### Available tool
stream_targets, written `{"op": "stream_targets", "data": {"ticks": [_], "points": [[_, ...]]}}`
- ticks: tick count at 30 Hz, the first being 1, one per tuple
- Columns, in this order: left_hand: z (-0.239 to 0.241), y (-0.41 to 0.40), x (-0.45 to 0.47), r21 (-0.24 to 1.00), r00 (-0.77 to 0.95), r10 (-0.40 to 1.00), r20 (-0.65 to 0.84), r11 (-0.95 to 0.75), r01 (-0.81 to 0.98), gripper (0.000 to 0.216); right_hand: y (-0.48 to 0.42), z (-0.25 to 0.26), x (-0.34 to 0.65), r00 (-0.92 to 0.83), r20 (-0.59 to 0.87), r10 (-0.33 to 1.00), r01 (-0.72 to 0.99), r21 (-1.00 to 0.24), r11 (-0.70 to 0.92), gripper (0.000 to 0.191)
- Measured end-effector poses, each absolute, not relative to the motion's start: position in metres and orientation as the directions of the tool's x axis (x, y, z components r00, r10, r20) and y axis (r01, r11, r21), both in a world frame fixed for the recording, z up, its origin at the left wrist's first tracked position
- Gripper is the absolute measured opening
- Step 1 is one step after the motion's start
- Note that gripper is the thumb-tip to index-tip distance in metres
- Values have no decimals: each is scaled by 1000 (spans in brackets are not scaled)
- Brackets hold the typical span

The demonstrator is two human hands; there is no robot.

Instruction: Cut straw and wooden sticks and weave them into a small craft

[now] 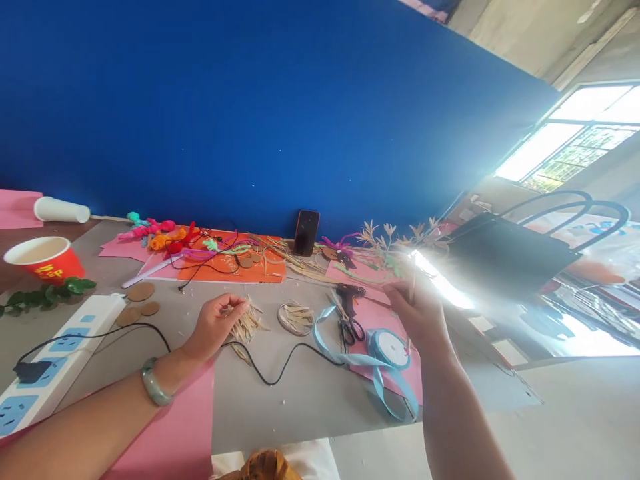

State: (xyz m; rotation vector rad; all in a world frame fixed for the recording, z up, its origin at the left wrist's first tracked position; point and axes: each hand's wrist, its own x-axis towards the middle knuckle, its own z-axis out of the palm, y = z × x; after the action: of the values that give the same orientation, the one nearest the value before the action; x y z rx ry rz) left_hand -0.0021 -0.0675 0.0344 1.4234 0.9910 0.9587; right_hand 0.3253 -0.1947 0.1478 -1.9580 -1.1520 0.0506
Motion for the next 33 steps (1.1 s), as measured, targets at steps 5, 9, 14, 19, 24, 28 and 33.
{"op": "stream_targets", "data": {"ticks": [5,9,14,19,24,28,33], "points": [[34,-67,-3,995,308,951,24,-53,85,33,-196,152,323,608,442,659,703,-686,-189,25],[31,-66,-3,996,300,953,27,-51,74,34,-196,152,324,598,451,662,716,-672,-189,24],[32,-67,-2,997,305,952,39,-59,57,32,-194,141,324,489,342,802,805,-530,-266,25],[34,-67,-2,986,278,957,83,-119,116,27,-191,107,310,397,-66,915,908,-115,-403,19],[31,-65,-2,976,288,948,134,-176,125,27,-191,75,296,445,-165,880,895,107,-433,22],[30,-64,-3,971,303,942,143,-193,141,27,-185,65,300,465,-126,876,881,164,-444,19],[32,-65,-3,967,312,940,141,-199,161,28,-171,62,321,498,-102,861,858,202,-472,18]]}}
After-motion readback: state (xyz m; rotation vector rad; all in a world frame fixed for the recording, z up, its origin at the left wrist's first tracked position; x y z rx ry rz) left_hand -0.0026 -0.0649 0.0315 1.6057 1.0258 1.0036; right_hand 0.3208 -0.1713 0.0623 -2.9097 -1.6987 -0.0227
